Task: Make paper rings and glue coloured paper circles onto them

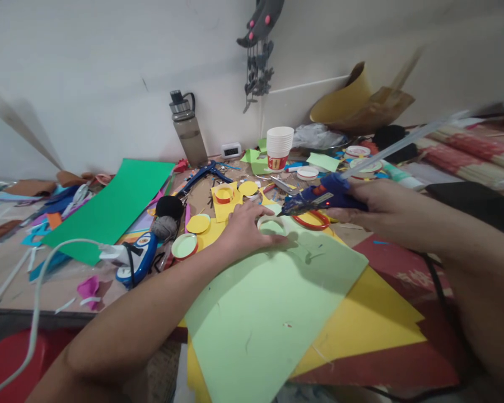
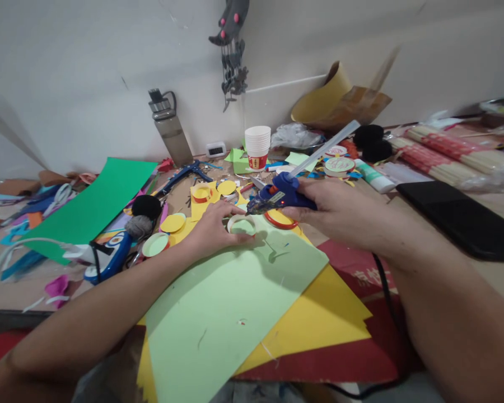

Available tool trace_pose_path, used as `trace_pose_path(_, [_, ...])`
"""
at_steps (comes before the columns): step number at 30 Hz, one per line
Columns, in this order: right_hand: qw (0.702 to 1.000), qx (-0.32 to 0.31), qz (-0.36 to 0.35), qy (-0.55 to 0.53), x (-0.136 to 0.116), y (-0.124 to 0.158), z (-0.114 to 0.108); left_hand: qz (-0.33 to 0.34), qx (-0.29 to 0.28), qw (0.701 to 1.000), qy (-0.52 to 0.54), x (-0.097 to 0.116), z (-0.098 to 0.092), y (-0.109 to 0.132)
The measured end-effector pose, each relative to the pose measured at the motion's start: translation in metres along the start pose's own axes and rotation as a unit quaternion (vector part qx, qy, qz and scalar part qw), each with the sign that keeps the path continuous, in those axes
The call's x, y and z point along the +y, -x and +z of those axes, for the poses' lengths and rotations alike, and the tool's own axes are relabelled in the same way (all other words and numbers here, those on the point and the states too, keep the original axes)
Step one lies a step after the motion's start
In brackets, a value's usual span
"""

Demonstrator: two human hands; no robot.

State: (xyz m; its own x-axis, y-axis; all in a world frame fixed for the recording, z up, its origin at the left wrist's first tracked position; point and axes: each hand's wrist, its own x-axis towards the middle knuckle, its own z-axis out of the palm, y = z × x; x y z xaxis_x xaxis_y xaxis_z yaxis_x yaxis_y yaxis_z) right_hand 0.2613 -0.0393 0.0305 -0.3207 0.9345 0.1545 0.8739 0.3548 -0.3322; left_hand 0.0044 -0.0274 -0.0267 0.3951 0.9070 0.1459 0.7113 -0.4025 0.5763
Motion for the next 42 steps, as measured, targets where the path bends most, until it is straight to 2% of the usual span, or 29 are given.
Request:
trace_pose_path(3, [0.999,-0.046,-0.029,0.003,-0.009,0.001,-0.003,-0.001,0.004,1.000,-0.001,0.001,0.001,0.001])
trace_pose_path(15, [0.997,-0.063,-0.022,-0.032,-0.018,-0.001,-0.004,-0.017,0.002,1.000,-0.002,0.004,0.000,0.001])
trace_pose_path(20, [0.998,-0.047,-0.035,-0.037,-0.014,0.000,-0.002,-0.023,0.001,1.000,-0.004,0.004,0.000,0.000])
trace_pose_path(26, [0.996,-0.060,-0.034,-0.054,-0.011,0.000,-0.003,-0.009,0.003,1.000,0.001,0.003,0.000,0.000])
trace_pose_path(33, [0.995,-0.084,0.019,-0.053,-0.011,-0.001,-0.006,-0.011,0.007,1.000,-0.005,-0.001,0.000,0.001])
trace_pose_path(42, [0.998,-0.051,-0.030,-0.008,-0.016,-0.003,-0.006,-0.006,0.007,1.000,-0.001,-0.002,0.000,0.001])
